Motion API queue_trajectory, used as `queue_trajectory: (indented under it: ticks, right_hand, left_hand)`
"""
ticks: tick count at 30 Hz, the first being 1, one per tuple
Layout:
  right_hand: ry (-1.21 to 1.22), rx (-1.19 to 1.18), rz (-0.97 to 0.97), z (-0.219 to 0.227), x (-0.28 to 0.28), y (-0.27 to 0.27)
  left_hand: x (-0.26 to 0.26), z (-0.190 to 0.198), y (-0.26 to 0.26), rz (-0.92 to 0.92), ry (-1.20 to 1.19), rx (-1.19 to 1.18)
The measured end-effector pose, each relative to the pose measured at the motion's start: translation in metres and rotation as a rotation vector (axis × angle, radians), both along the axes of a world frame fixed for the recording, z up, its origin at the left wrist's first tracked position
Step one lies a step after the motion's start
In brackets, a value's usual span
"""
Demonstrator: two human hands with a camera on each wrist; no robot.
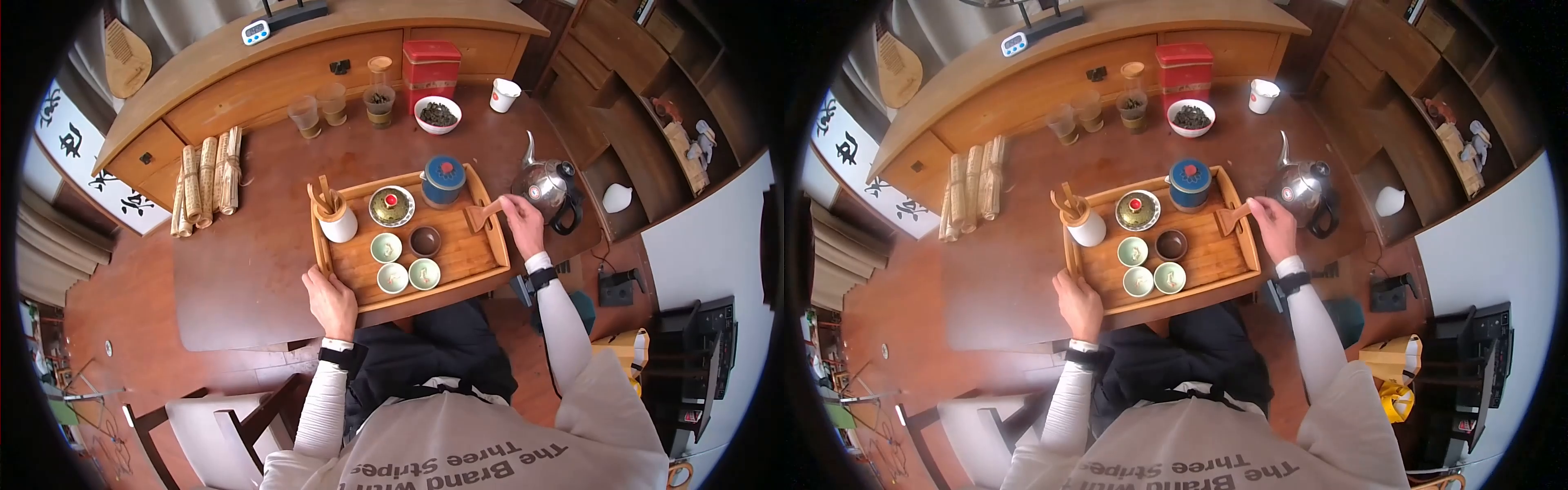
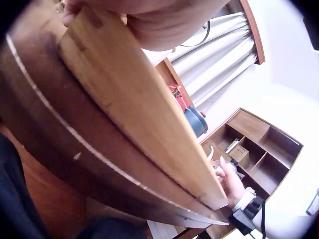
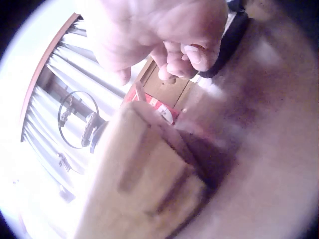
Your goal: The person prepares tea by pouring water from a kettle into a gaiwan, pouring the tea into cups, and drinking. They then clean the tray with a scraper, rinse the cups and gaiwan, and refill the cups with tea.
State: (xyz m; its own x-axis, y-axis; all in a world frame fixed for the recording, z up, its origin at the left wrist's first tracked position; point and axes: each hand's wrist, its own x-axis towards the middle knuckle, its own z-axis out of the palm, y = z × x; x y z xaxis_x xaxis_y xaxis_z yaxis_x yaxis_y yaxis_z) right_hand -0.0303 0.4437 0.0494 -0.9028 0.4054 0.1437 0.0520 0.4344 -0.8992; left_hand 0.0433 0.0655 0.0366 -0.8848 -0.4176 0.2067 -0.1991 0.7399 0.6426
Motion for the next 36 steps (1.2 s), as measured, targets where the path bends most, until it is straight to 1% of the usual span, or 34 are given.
queue_trajectory:
  ticks: [1, 2, 3, 5, 6, 7, 9, 10, 11, 13, 14, 15, 17, 19, 21, 22, 23, 25, 26, 28, 29, 31, 32, 34, 36]
  right_hand:
    - [0.011, 0.013, 0.06, 0.002, -0.007, -0.002]
    - [0.037, 0.095, 0.133, 0.005, -0.011, -0.002]
    - [0.031, 0.097, 0.126, 0.005, -0.011, 0.0]
    - [-0.02, 0.123, 0.211, -0.006, -0.019, 0.009]
    - [0.06, 0.067, 0.186, -0.016, -0.025, 0.014]
    - [0.01, 0.097, 0.153, 0.007, -0.021, 0.009]
    - [-0.102, 0.139, 0.127, 0.043, -0.017, -0.002]
    - [0.004, 0.168, 0.183, 0.053, -0.013, -0.014]
    - [0.006, 0.163, 0.189, 0.052, -0.013, -0.018]
    - [0.33, 0.604, 0.381, 0.051, -0.011, -0.025]
    - [0.232, 0.701, 0.426, 0.058, -0.003, -0.028]
    - [0.199, 0.728, 0.48, 0.06, 0.005, -0.031]
    - [0.248, 0.776, 0.588, 0.054, 0.021, -0.029]
    - [0.23, 0.85, 0.638, 0.053, 0.04, -0.028]
    - [0.215, 0.843, 0.684, 0.06, 0.058, -0.03]
    - [0.222, 0.837, 0.682, 0.065, 0.064, -0.03]
    - [0.229, 0.837, 0.705, 0.069, 0.069, -0.029]
    - [0.23, 0.832, 0.724, 0.068, 0.078, -0.027]
    - [0.224, 0.804, 0.716, 0.067, 0.08, -0.026]
    - [0.227, 0.771, 0.706, 0.066, 0.083, -0.025]
    - [0.22, 0.756, 0.703, 0.066, 0.085, -0.025]
    - [0.216, 0.739, 0.693, 0.067, 0.085, -0.022]
    - [0.231, 0.729, 0.696, 0.066, 0.085, -0.021]
    - [0.239, 0.717, 0.703, 0.063, 0.087, -0.019]
    - [0.276, 0.658, 0.645, 0.059, 0.083, -0.017]
  left_hand:
    - [-0.001, 0.0, 0.002, 0.016, 0.0, -0.006]
    - [-0.004, -0.001, 0.001, 0.006, 0.003, -0.003]
    - [-0.001, -0.004, 0.0, -0.004, 0.023, -0.003]
    - [0.001, -0.006, 0.0, -0.006, 0.042, 0.002]
    - [0.001, -0.005, 0.0, -0.016, 0.069, -0.002]
    - [0.001, -0.004, 0.0, -0.02, 0.098, -0.011]
    - [0.002, -0.003, 0.0, -0.007, 0.07, -0.015]
    - [0.002, -0.003, -0.001, -0.011, 0.071, -0.009]
    - [0.002, -0.003, -0.001, -0.016, 0.075, 0.0]
    - [0.001, -0.005, -0.001, -0.019, 0.09, -0.005]
    - [0.002, -0.005, -0.002, -0.027, 0.103, -0.006]
    - [0.002, -0.006, -0.002, -0.016, 0.103, -0.015]
    - [0.002, -0.005, -0.002, -0.025, 0.104, 0.013]
    - [0.001, -0.009, -0.005, -0.026, 0.11, 0.026]
    - [-0.003, -0.012, -0.01, -0.085, 0.154, -0.095]
    - [-0.007, -0.009, -0.01, -0.089, 0.116, -0.073]
    - [-0.014, 0.004, -0.009, -0.093, 0.121, -0.081]
    - [-0.032, 0.028, -0.008, -0.192, 0.287, -0.181]
    - [-0.046, 0.029, -0.009, -0.193, 0.287, -0.184]
    - [-0.077, 0.033, -0.018, -0.311, 0.111, 0.085]
    - [-0.085, 0.038, -0.021, -0.312, 0.114, 0.078]
    - [-0.099, 0.043, -0.025, -0.377, 0.025, 0.06]
    - [-0.107, 0.042, -0.027, -0.383, 0.068, 0.181]
    - [-0.121, 0.042, -0.03, -0.386, 0.094, 0.195]
    - [-0.131, 0.042, -0.028, -0.387, 0.152, 0.276]
